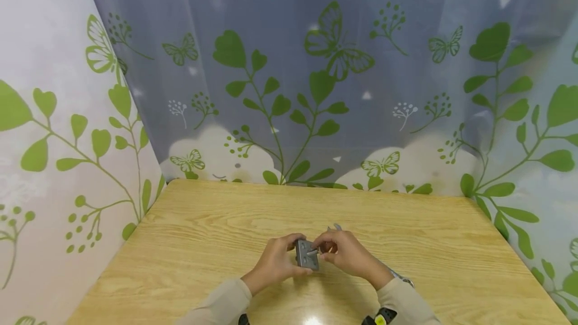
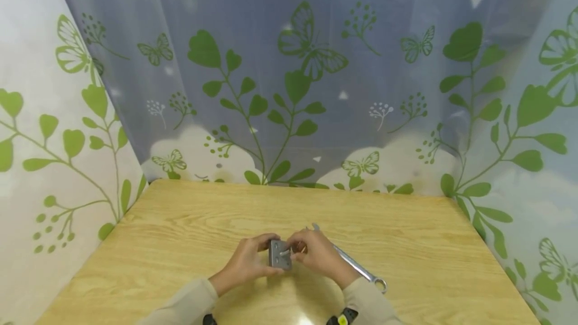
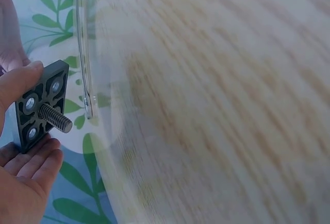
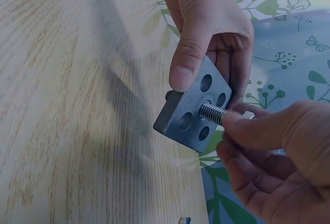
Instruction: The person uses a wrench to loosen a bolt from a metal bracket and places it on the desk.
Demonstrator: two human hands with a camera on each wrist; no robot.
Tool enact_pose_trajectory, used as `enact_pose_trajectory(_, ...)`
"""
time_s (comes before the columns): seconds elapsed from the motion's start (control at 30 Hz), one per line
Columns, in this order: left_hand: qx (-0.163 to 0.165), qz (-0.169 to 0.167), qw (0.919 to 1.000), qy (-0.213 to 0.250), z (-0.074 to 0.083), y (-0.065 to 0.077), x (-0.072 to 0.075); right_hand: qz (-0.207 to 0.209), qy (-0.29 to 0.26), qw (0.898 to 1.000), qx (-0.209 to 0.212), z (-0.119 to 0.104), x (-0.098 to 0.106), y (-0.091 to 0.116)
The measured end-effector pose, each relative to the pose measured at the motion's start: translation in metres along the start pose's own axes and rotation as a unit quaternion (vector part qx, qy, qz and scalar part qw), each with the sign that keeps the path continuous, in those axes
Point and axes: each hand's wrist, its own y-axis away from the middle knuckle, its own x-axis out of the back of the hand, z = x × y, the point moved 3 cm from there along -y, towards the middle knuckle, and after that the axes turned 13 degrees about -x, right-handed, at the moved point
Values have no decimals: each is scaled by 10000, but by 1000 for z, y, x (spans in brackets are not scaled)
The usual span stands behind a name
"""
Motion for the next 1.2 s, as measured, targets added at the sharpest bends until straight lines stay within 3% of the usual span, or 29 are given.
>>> enact_pose_trajectory(0.37, 94, -16, 9999, -47, 0, -1, 1, 23, -87, 9974, -722, 4, 2, 3)
enact_pose_trajectory(0.7, 58, -2, 9999, -82, 2, -2, 0, -44, -117, 9951, -979, 2, -3, 2)
enact_pose_trajectory(0.97, 40, -25, 10000, -70, 2, -2, 2, 229, 293, 9991, -206, 0, 1, 1)
enact_pose_trajectory(1.2, -42, 80, 9999, -124, 2, -4, 4, 394, 138, 9990, 165, -3, 5, 0)
